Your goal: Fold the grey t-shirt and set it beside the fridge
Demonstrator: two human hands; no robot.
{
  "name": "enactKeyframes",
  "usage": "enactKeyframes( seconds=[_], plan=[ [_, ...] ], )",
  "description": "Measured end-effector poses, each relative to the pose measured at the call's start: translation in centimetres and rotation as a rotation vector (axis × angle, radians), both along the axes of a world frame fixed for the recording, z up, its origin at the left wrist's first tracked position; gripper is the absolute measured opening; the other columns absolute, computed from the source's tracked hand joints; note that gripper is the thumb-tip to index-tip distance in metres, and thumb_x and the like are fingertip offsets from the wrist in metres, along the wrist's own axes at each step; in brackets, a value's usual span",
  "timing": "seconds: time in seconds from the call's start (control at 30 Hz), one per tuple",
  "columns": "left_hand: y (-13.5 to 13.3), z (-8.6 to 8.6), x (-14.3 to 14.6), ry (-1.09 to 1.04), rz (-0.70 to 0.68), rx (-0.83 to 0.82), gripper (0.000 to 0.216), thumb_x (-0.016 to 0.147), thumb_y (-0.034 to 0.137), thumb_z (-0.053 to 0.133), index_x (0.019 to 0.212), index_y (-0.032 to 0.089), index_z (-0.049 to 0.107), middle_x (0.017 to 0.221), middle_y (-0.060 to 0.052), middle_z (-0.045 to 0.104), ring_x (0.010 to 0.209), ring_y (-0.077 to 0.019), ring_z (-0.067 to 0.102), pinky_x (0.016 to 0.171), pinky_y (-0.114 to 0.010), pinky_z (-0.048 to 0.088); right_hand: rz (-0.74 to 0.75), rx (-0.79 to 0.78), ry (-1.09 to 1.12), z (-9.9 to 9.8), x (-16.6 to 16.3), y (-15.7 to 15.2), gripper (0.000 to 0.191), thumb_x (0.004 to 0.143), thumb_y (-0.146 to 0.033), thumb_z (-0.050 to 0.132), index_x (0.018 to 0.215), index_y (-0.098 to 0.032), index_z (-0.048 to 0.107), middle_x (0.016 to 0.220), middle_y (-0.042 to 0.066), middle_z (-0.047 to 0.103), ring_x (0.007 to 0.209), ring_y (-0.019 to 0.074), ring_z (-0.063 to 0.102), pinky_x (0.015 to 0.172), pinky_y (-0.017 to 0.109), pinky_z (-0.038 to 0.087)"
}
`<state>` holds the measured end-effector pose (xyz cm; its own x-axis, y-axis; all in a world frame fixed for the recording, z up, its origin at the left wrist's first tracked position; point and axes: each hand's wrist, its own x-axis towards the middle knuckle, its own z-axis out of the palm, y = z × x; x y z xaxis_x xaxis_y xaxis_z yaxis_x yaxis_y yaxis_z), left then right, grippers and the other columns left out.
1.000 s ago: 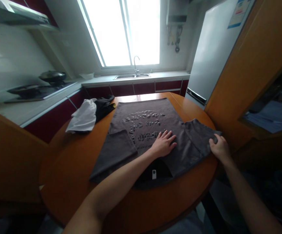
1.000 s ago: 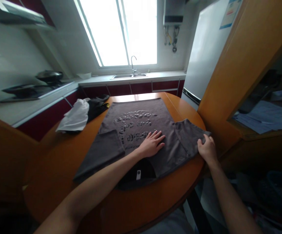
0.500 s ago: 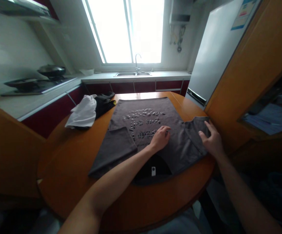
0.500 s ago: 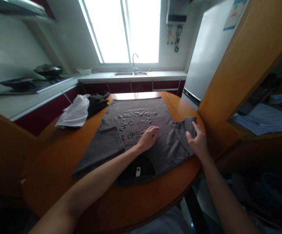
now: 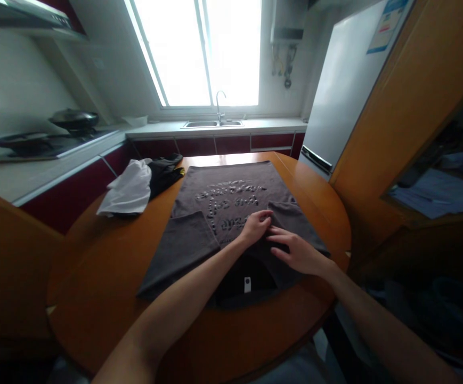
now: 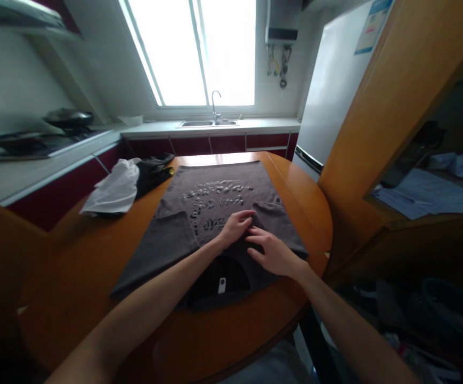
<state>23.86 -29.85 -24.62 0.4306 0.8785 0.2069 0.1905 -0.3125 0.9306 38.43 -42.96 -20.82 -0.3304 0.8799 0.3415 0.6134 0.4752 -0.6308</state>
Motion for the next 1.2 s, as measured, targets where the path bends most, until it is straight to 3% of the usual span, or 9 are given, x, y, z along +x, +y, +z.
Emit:
enactKeyframes(
  seconds=[0.1,0.2,0.3,0.43,0.63,0.87,1.2],
  plan=[
    [0.0,0.0,0.0,0.113,-0.001,0.079,0.032,0.085,0.014,0.065,0.114,0.015,0.076,0.109,-0.008,0.077,0.092,-0.0195,0.072,0.088,-0.031,0.057,-0.185,0.006,0.206,1.3,1.6,2.0,0.03,0.092,-0.028,0.054,0.111,-0.023,0.076,0.115,0.006,0.076,0.11,0.0259,0.069,0.1,0.044,0.054],
    [-0.1,0.2,0.0,0.162,0.015,0.165,0.038,0.082,0.012,0.067,0.119,0.016,0.075,0.114,-0.008,0.076,0.099,-0.0203,0.07,0.091,-0.031,0.056,-0.425,0.071,0.279,2.1,4.8,6.4,0.029,0.088,-0.025,0.052,0.1,-0.017,0.077,0.099,0.008,0.077,0.092,0.0242,0.071,0.088,0.039,0.057],
    [-0.2,0.2,-0.1,0.19,0.005,0.191,0.041,0.08,0.01,0.067,0.12,0.015,0.074,0.114,-0.008,0.075,0.099,-0.0203,0.069,0.09,-0.03,0.055,-0.584,0.098,0.235,1.3,8.0,11.7,0.032,0.085,-0.019,0.049,0.101,-0.013,0.076,0.1,0.012,0.076,0.095,0.0245,0.07,0.091,0.037,0.053],
    [-0.3,0.0,-0.3,0.186,-0.012,0.196,0.041,0.08,0.01,0.068,0.12,0.014,0.074,0.115,-0.008,0.075,0.096,-0.0194,0.069,0.09,-0.03,0.055,-0.542,0.032,-0.017,-1.3,10.4,15.8,0.028,0.089,-0.023,0.052,0.1,-0.012,0.076,0.11,0.015,0.072,0.106,0.0244,0.065,0.1,0.036,0.047],
    [-0.4,-0.2,-0.2,0.141,-0.036,0.21,0.04,0.08,0.01,0.068,0.119,0.016,0.074,0.118,-0.007,0.073,0.093,-0.0176,0.069,0.086,-0.028,0.055,-0.551,-0.04,-0.191,-4.1,12.7,16.2,0.026,0.091,-0.037,0.059,0.086,-0.019,0.076,0.109,0.013,0.068,0.113,0.0273,0.056,0.105,0.043,0.042],
    [-0.8,0.2,-0.1,0.086,-0.038,0.229,0.038,0.081,0.008,0.065,0.116,0.019,0.075,0.116,-0.007,0.071,0.095,-0.0169,0.067,0.086,-0.027,0.055,-0.397,-0.019,-0.126,-4.6,14.3,16.7,0.025,0.09,-0.034,0.057,0.083,-0.021,0.076,0.113,0.009,0.07,0.114,0.0249,0.057,0.107,0.043,0.04],
    [-0.9,0.1,-0.3,0.166,0.073,0.295,0.032,0.082,0.007,0.064,0.109,0.019,0.077,0.118,-0.007,0.071,0.094,-0.0176,0.067,0.09,-0.03,0.056,-0.505,0.007,-0.113,-5.4,14.1,17.0,0.021,0.087,-0.034,0.057,0.08,-0.02,0.069,0.112,0.012,0.068,0.111,0.0252,0.058,0.105,0.045,0.042]
  ],
)
